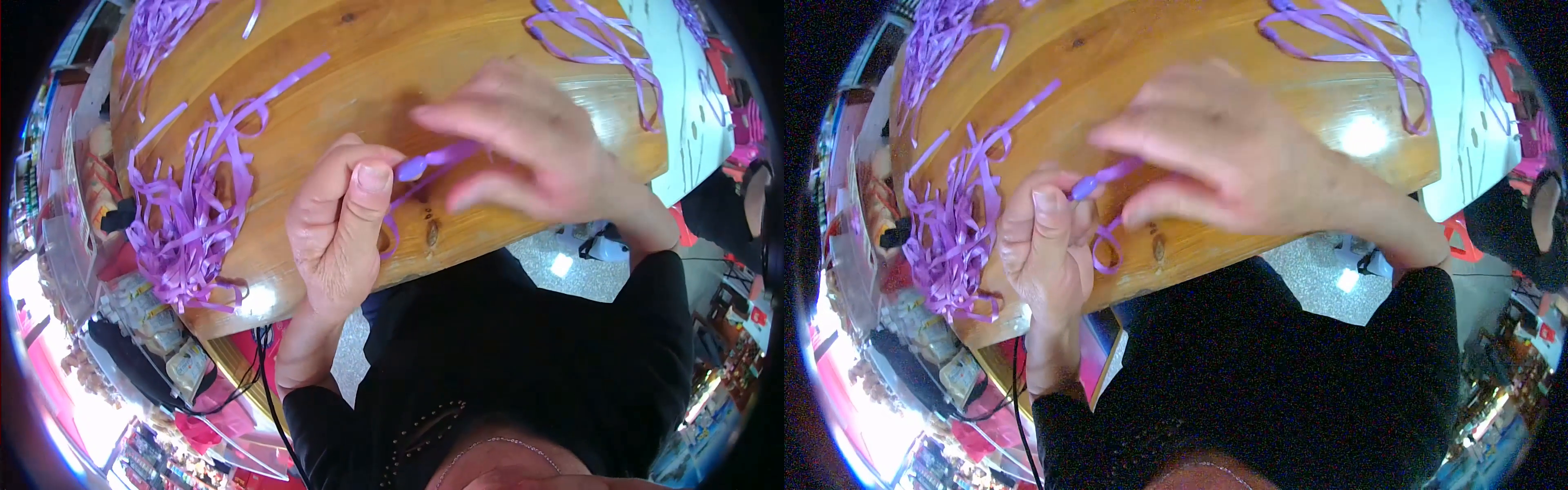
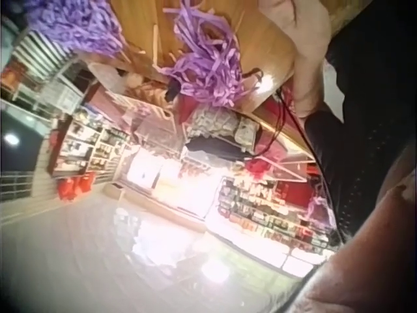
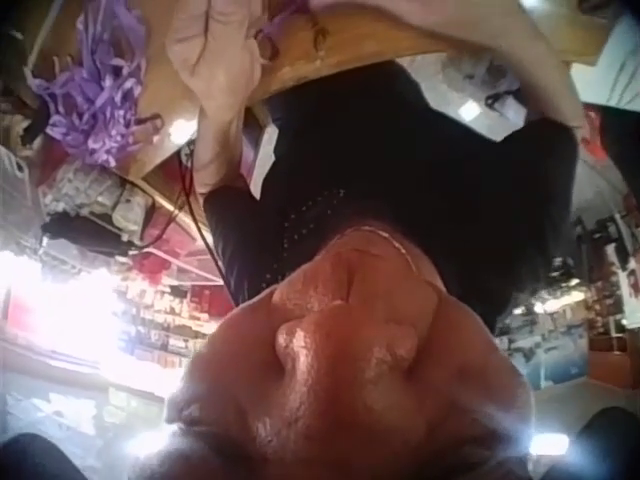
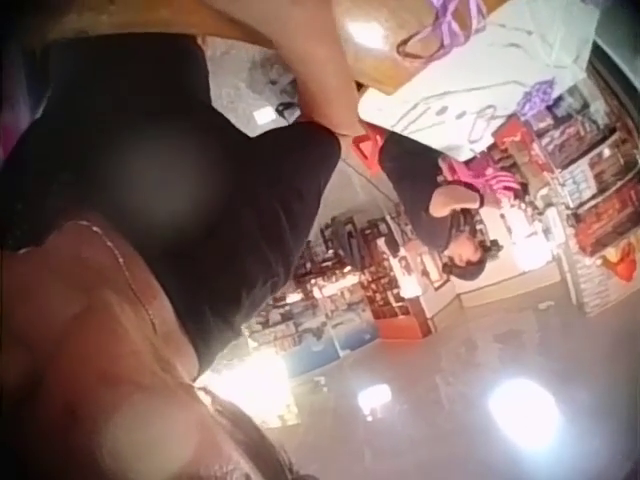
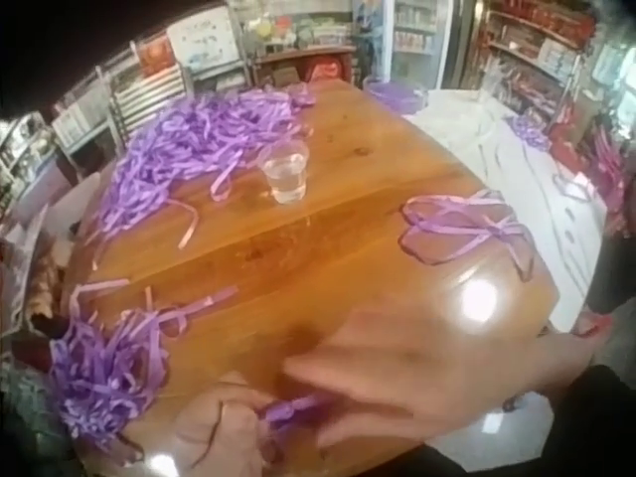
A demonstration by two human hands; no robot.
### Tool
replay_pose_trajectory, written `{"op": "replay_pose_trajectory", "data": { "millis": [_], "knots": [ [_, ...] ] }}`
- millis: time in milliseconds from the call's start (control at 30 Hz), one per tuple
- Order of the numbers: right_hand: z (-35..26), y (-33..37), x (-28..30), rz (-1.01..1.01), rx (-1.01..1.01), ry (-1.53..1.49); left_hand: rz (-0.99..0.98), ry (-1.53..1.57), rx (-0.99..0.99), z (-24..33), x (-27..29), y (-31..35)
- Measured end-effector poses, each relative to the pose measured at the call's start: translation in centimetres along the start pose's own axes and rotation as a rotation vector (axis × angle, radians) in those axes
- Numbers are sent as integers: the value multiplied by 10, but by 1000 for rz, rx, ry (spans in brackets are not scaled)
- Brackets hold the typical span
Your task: The person ties knots in purple ribbons by hand, working through them one at a time. They dip their fingers into a cup of water, twist and pull the ribbon to form a knot, and then place it onto a pile on the wooden table.
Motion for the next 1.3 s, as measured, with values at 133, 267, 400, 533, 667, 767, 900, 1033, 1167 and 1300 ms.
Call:
{"op": "replay_pose_trajectory", "data": {
  "millis": [133,267,400,533,667,767,900,1033,1167,1300],
  "knots": [
    [-12,4,2,117,113,68,-1,-13,10,-7,-12,3],
    [-5,15,26,167,73,7,-89,-347,-179,-2,-21,-6],
    [56,63,67,372,-726,-604,-120,-418,-180,-17,-18,-19],
    [119,109,152,591,-726,-881,-20,-534,-279,-15,-14,-27],
    [140,146,238,916,-724,-420,55,-496,-299,-18,-1,-29],
    [154,173,277,574,-503,866,39,-436,-257,-26,-3,-29],
    [163,112,191,692,-942,301,-134,-684,-490,-24,-20,-22],
    [194,83,83,110,-777,368,-166,-708,-478,-27,-18,-20],
    [135,20,43,45,-333,730,-137,-654,-534,-22,-13,-20],
    [45,-56,-9,-79,-127,144,-264,-763,-486,-29,-17,-14]
  ]
}}
Point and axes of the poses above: each hand's wrist, its own y-axis away from the middle knuckle, its own x-axis out of the back of the hand, z = x × y, the point moved 5 cm from there along -y, towards the middle knuckle, and after that the axes turned 12 degrees about y, right-handed, at the moved point
